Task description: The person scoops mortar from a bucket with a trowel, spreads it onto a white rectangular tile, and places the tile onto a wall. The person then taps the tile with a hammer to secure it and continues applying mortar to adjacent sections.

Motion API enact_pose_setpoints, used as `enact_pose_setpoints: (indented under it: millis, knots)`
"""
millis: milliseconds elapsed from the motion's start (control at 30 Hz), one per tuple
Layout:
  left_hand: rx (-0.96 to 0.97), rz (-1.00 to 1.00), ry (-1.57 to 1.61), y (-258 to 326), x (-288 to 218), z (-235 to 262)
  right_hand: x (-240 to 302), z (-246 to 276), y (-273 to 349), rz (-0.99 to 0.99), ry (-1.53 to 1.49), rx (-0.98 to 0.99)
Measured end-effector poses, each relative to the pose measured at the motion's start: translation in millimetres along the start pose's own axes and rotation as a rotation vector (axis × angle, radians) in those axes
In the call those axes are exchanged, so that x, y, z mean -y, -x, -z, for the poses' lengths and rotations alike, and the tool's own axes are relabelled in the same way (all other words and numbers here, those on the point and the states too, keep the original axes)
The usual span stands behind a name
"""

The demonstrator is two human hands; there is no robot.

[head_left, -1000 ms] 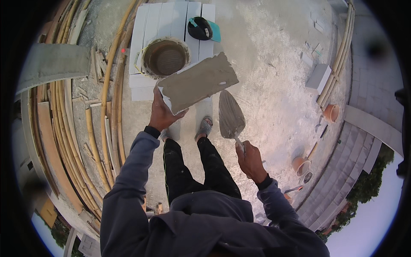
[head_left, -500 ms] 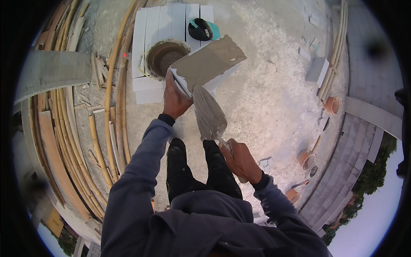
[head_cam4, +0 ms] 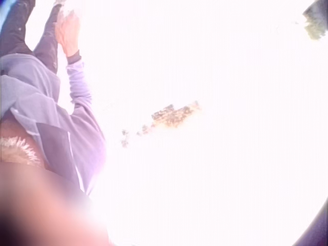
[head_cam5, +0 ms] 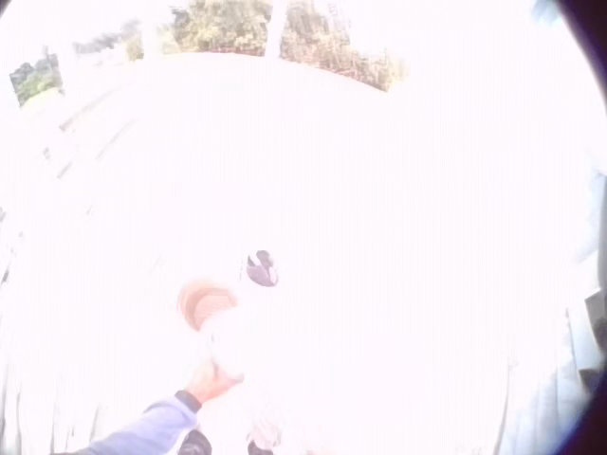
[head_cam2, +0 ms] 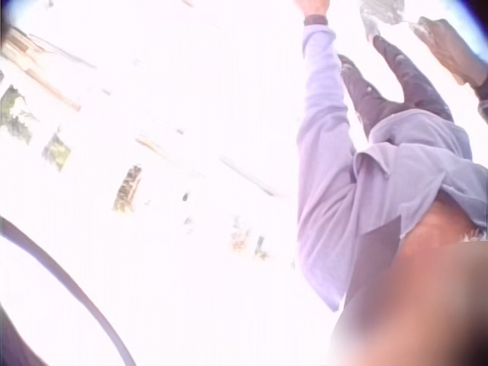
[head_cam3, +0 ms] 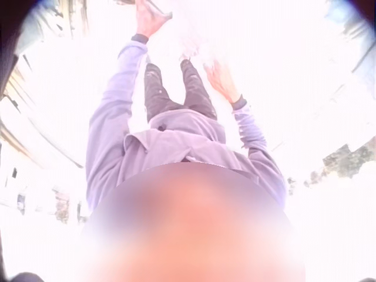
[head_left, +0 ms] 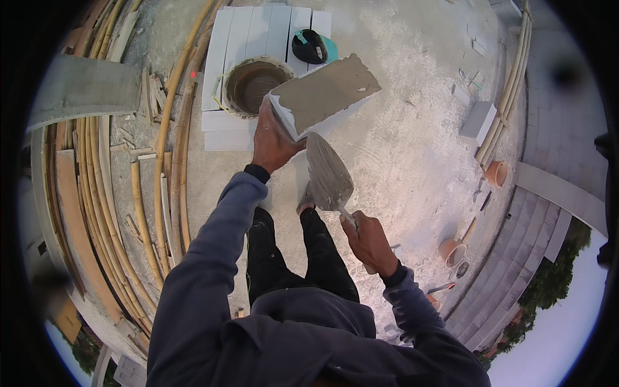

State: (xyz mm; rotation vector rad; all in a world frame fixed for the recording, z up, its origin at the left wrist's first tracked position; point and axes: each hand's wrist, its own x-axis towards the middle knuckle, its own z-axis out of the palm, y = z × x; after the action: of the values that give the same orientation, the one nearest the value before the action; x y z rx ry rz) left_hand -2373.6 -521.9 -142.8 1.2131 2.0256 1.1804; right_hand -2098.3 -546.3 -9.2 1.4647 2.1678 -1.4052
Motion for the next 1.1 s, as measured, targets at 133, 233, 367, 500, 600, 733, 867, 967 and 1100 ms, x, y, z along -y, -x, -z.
enact_pose_setpoints:
  millis: [133,233,367,500,600,733,867,967,1100]
  knots:
    - [-0.019,-0.015,-0.077,-8,-9,-10,-14,24,19,0.135,0.021,-0.327]
    - [-0.007,-0.006,-0.081,-11,-17,-25,-17,45,-30,0.554,0.092,-0.655]
    - [0.001,0.005,-0.132,-14,-28,-40,-20,23,-128,0.365,0.072,-0.736]
    - [-0.013,-0.005,-0.101,-12,-35,-52,-36,-15,-183,0.474,0.244,-0.934]
    - [0.003,0.048,-0.128,-10,-39,-63,-60,-32,-187,0.43,0.308,-0.926]
    - [-0.036,0.044,-0.14,-14,-47,-69,-129,-36,-166,0.432,0.287,-0.783]
    - [-0.074,0.075,-0.126,-20,-49,-65,-231,-55,-98,0.182,0.425,-0.541]
    - [-0.075,0.021,-0.111,-21,-44,-55,-295,-59,-18,-0.257,0.21,-0.308]
    - [0.011,0.072,-0.08,-16,-32,-35,-338,-13,19,-0.626,0.08,-0.283]
